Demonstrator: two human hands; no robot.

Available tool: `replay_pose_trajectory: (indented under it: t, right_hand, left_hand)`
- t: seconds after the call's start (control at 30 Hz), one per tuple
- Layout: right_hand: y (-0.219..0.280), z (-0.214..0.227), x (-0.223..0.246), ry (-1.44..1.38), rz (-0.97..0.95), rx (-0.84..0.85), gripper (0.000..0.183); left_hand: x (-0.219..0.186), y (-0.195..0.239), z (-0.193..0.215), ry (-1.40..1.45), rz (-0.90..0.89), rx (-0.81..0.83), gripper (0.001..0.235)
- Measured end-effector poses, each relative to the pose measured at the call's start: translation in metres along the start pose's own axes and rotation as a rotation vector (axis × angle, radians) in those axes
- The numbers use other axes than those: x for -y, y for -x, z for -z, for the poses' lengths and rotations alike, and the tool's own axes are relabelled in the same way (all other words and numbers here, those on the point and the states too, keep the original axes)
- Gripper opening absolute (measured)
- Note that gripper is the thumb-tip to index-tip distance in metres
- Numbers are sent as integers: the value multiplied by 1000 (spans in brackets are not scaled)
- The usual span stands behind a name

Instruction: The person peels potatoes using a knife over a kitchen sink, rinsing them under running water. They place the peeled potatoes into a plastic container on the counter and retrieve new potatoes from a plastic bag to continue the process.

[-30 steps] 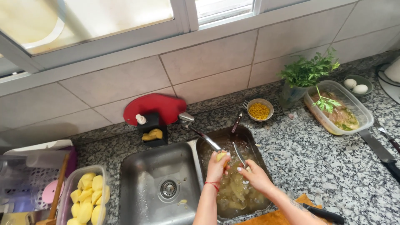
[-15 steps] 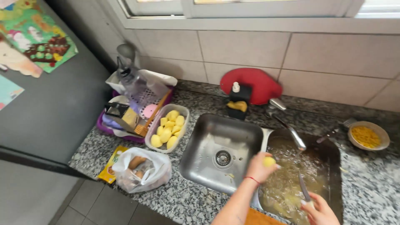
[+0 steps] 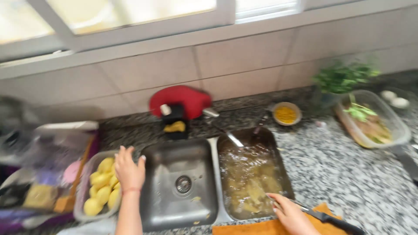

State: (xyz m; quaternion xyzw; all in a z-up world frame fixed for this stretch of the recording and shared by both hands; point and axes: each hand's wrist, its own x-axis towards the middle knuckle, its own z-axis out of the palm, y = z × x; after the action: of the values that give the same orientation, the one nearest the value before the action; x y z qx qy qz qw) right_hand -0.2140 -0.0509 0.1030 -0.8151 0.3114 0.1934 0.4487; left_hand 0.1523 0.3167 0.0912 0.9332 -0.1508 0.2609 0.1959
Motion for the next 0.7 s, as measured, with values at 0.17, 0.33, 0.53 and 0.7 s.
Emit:
replay_pose_trajectory:
  t: [0.17, 0.33, 0.53, 0.7]
  right_hand:
    - [34, 22, -1, -68, -29, -112, 46]
    - [65, 65, -21, -149, -137, -193, 45]
    - [59, 73, -75, -172, -369, -271, 36]
    - [0, 35, -115, -308, -73, -365, 30]
  left_hand:
    - [-108, 97, -49, 467, -104, 337, 37]
    - [-174, 185, -60, 502, 155, 583, 37]
    - [-252, 209, -2, 794, 122, 721, 46]
    - [-291, 215, 42, 752, 75, 1225, 22]
